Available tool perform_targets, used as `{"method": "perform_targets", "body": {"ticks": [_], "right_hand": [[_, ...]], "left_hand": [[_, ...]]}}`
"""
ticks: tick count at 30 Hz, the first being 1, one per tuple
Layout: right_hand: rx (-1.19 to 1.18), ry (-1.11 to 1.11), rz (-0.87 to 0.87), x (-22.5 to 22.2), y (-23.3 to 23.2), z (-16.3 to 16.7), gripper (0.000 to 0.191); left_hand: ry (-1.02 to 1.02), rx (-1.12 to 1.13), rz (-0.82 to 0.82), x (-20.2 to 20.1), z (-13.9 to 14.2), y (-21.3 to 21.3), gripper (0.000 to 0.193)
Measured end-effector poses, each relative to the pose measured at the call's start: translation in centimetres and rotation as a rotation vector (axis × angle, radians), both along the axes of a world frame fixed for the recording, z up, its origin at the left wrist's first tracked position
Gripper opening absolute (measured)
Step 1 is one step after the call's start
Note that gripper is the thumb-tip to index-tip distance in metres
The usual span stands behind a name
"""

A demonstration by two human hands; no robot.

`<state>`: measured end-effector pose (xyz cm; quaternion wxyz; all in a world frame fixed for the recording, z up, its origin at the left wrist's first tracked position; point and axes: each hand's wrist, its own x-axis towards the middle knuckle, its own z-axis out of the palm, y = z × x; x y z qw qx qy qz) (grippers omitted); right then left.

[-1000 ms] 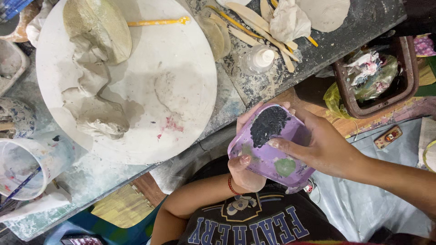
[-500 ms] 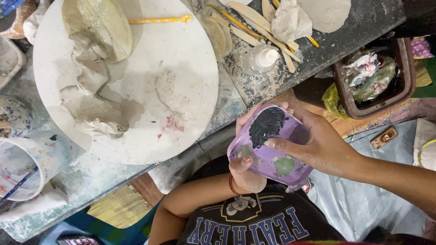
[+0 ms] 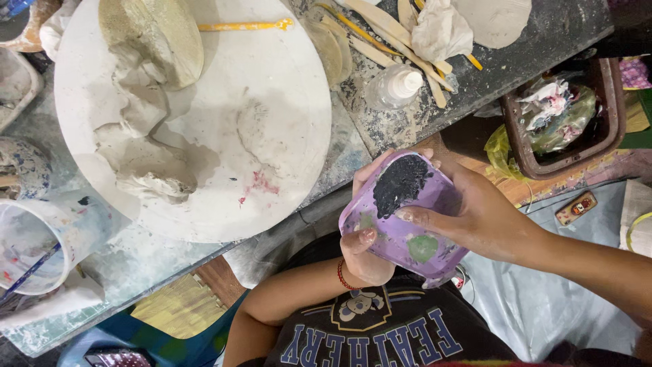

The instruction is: The person holds a purple plastic container and uses their right index finger to rub and scrape a dark residue from the inside surface. The container is rotated and tilted during the process to access different areas.

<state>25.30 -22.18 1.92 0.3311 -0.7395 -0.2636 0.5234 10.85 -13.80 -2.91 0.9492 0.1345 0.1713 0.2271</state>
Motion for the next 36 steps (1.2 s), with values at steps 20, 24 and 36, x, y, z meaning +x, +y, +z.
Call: {"method": "perform_targets", "body": {"ticks": [20,24,36], "right_hand": [[-0.061,-0.031,-0.06,-0.2,0.6,-0.6,0.073],[-0.054,0.013,-0.095,-0.2,0.4,-0.8,0.071],[0.65,-0.863,0.197,0.9,0.4,-1.0,0.05]], "left_hand": [[0.061,-0.007,0.022,0.3,-0.8,-0.7,0.1],[0.069,-0.025,0.04,0.4,-0.8,-0.8,0.1],[-0.024,0.01,-0.046,0.5,0.0,1.5,0.092]]}}
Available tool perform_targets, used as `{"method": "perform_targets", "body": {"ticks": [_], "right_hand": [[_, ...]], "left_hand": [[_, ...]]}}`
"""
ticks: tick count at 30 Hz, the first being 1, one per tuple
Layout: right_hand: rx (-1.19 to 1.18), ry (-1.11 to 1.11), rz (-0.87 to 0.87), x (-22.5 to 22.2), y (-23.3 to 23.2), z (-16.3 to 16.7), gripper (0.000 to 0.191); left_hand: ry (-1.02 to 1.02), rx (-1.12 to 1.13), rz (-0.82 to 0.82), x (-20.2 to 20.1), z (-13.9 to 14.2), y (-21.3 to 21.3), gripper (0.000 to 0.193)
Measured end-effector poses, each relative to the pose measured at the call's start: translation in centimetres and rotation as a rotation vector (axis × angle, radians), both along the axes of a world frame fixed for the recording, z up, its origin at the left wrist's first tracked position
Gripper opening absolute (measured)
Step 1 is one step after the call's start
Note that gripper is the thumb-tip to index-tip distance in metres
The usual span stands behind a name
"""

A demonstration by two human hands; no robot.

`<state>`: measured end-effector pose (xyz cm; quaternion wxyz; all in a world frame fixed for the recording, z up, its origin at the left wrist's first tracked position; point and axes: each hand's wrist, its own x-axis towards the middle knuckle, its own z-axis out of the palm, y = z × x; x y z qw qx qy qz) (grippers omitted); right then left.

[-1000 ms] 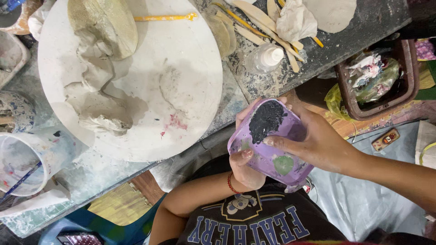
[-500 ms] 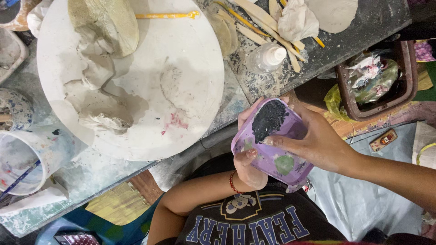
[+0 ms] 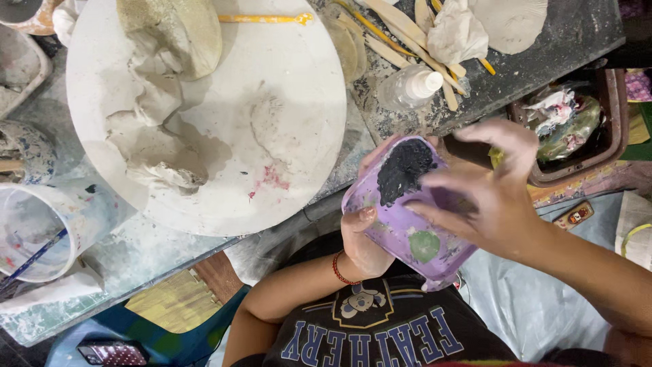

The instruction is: The person holds a purple plastic container and uses their right index finger to rub and scrape a dark residue from the inside surface. The container is rotated and tilted during the process to access different areas.

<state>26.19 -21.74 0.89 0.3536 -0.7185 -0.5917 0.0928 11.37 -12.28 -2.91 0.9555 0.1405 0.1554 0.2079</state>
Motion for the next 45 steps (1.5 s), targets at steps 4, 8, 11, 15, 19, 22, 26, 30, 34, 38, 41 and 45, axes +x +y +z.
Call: {"method": "perform_targets", "body": {"ticks": [4,8,11,15,19,22,26,30,34,38,41,45], "right_hand": [[-0.013,-0.194,0.093,0.4,-0.3,0.4,0.034],[0.0,-0.391,0.127,0.8,-0.6,0.2,0.037],[0.046,-0.605,0.11,0.6,-0.5,-0.6,0.043],[-0.014,-0.849,0.216,0.0,-0.9,-0.6,0.03],[-0.142,-0.531,0.182,-0.4,-0.7,0.2,0.016],[-0.113,-0.384,0.16,-0.4,0.0,0.4,0.023],[-0.144,-0.252,0.131,-0.5,0.5,0.6,0.03],[-0.154,-0.199,0.159,-0.3,0.6,1.0,0.036],[-0.129,-0.148,0.208,0.2,1.0,1.1,0.036],[-0.128,-0.314,0.234,1.0,0.9,1.4,0.026],[-0.069,-0.49,0.299,1.1,0.8,0.9,0.032],[-0.151,-0.502,0.305,0.5,0.2,0.7,0.029]], "left_hand": [[0.026,-0.007,-0.002,0.0,-0.3,-0.2,0.09],[0.017,0.049,0.024,0.1,-0.5,-0.5,0.088],[-0.005,0.046,0.002,0.1,-0.6,-0.5,0.085],[0.018,0.047,-0.029,0.1,-0.7,-0.2,0.087],[-0.005,-0.007,-0.017,0.0,-0.6,-0.3,0.088],[0.01,-0.003,-0.018,-0.2,-0.5,-0.1,0.089],[-0.008,-0.029,-0.017,-0.1,-0.4,-0.1,0.089],[-0.032,-0.119,-0.053,-0.3,-0.6,-0.2,0.09],[-0.022,-0.153,-0.051,-0.5,-1.0,-0.6,0.089],[-0.008,-0.134,-0.042,-0.4,-1.5,-1.1,0.088],[-0.05,-0.154,-0.035,-0.3,-1.6,-1.2,0.087],[-0.049,-0.124,-0.055,-0.5,-1.4,-0.9,0.089]]}}
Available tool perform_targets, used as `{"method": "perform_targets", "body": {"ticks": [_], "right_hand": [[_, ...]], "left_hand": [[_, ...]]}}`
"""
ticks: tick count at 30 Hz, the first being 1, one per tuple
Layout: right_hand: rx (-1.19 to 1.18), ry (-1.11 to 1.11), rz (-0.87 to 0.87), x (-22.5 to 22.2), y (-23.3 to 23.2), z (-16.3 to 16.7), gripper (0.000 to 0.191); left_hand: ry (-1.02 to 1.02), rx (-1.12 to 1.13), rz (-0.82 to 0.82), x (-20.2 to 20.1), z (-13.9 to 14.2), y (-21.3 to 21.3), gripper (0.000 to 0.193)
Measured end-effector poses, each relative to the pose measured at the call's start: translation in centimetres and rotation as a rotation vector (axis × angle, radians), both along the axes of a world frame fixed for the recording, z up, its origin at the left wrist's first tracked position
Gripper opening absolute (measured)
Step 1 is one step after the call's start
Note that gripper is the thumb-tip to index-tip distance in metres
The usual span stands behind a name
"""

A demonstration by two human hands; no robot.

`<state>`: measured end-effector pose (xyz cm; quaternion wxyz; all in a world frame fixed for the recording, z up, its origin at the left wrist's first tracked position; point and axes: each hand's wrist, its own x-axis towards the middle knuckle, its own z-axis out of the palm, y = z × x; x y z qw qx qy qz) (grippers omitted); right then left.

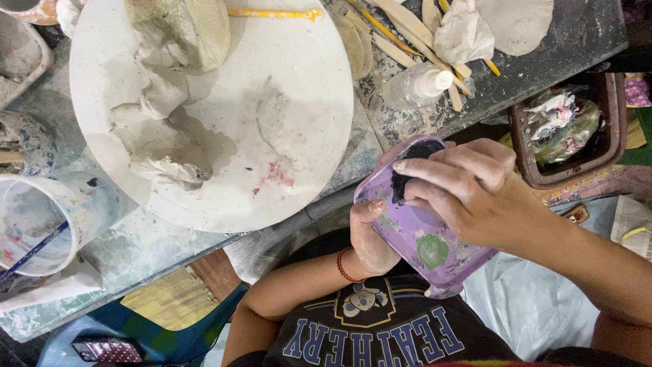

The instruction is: The person holds a purple plastic container and uses their right index finger to rub and scrape a dark residue from the inside surface. The container is rotated and tilted during the process to access different areas.

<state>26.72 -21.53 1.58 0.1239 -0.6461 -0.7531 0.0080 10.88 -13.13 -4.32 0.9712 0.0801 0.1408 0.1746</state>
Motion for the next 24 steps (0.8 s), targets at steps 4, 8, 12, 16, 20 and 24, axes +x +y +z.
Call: {"method": "perform_targets", "body": {"ticks": [4,8,12,16,20,24], "right_hand": [[-0.004,0.152,-0.088,-0.4,0.0,0.1,0.025],[-0.031,0.201,-0.134,-0.6,0.2,0.4,0.026],[-0.04,0.286,-0.158,-0.7,0.6,0.6,0.036],[-0.045,0.362,-0.265,-1.6,0.9,0.9,0.07],[-0.009,0.638,-0.378,-2.9,0.4,1.6,0.086],[-0.08,0.599,-0.476,-3.9,-0.3,1.6,0.095]], "left_hand": [[-0.021,-0.014,-0.006,0.0,0.3,0.1,0.087],[-0.008,-0.043,0.002,0.2,0.3,0.0,0.089],[0.041,-0.013,0.037,0.4,0.5,0.0,0.09],[0.082,0.154,0.059,0.4,0.6,0.1,0.089],[0.052,0.217,0.144,0.2,0.5,-0.7,0.088],[0.037,0.251,0.255,0.1,-0.3,-2.4,0.085]]}}
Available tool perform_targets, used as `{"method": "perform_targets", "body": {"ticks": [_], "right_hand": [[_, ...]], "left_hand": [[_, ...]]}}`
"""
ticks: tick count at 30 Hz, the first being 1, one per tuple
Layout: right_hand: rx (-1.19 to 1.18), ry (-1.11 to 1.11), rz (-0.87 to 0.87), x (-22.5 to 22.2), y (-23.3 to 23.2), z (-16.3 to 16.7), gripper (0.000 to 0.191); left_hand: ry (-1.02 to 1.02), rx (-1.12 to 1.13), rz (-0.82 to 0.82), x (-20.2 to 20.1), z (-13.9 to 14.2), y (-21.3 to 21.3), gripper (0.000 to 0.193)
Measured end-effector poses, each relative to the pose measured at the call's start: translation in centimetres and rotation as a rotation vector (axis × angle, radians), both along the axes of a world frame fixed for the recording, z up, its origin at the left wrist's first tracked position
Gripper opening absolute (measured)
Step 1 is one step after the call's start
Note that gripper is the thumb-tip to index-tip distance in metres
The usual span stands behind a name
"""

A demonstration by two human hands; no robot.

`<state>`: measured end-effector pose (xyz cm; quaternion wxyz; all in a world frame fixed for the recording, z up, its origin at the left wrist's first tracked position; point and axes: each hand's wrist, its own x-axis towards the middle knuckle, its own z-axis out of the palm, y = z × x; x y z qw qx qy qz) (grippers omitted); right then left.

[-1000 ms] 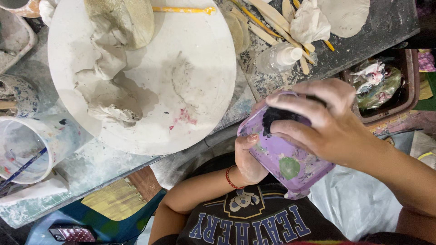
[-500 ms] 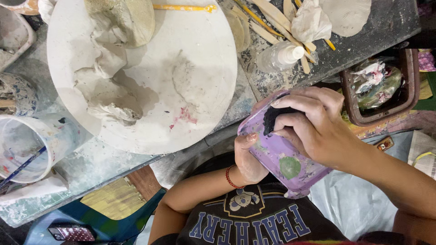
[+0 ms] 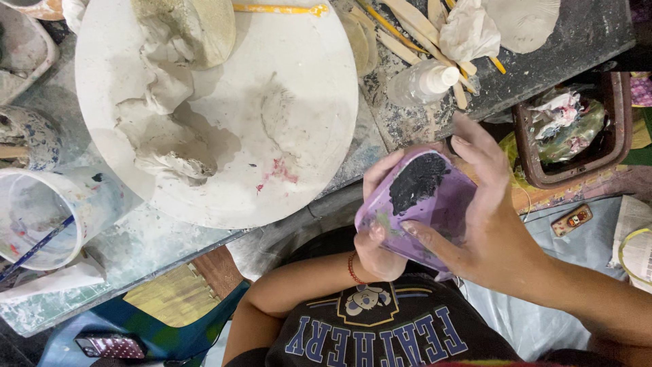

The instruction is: The person holds a purple plastic container and uses their right index finger to rub and scrape a dark residue from the inside surface. The container is rotated and tilted during the process to access different areas.

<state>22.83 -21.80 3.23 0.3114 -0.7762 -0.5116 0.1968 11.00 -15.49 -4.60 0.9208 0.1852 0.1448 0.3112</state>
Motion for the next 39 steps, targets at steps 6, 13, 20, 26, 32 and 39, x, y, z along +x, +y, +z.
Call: {"method": "perform_targets", "body": {"ticks": [6,13,20,26,32,39], "right_hand": [[-0.076,0.073,-0.06,-1.3,-0.1,-1.4,0.097],[-0.075,0.113,-0.032,-1.5,0.0,-2.0,0.093],[-0.082,0.119,-0.022,-1.6,0.1,-2.5,0.092],[-0.084,0.103,-0.023,-1.7,0.3,-2.8,0.09],[-0.102,0.115,0.035,-1.5,0.1,-2.4,0.095],[-0.094,0.128,0.025,-1.4,0.2,-2.6,0.09]], "left_hand": [[-0.037,0.085,0.052,0.3,-1.5,-1.1,0.078],[-0.029,0.084,0.071,0.0,-1.8,-1.1,0.076],[-0.024,0.072,0.13,-0.2,-2.2,-1.5,0.075],[-0.05,0.1,0.148,-0.3,-2.2,-1.7,0.073],[-0.124,0.11,0.156,-0.4,-2.3,-1.7,0.07],[-0.113,0.113,0.185,-0.3,-2.1,-1.5,0.072]]}}
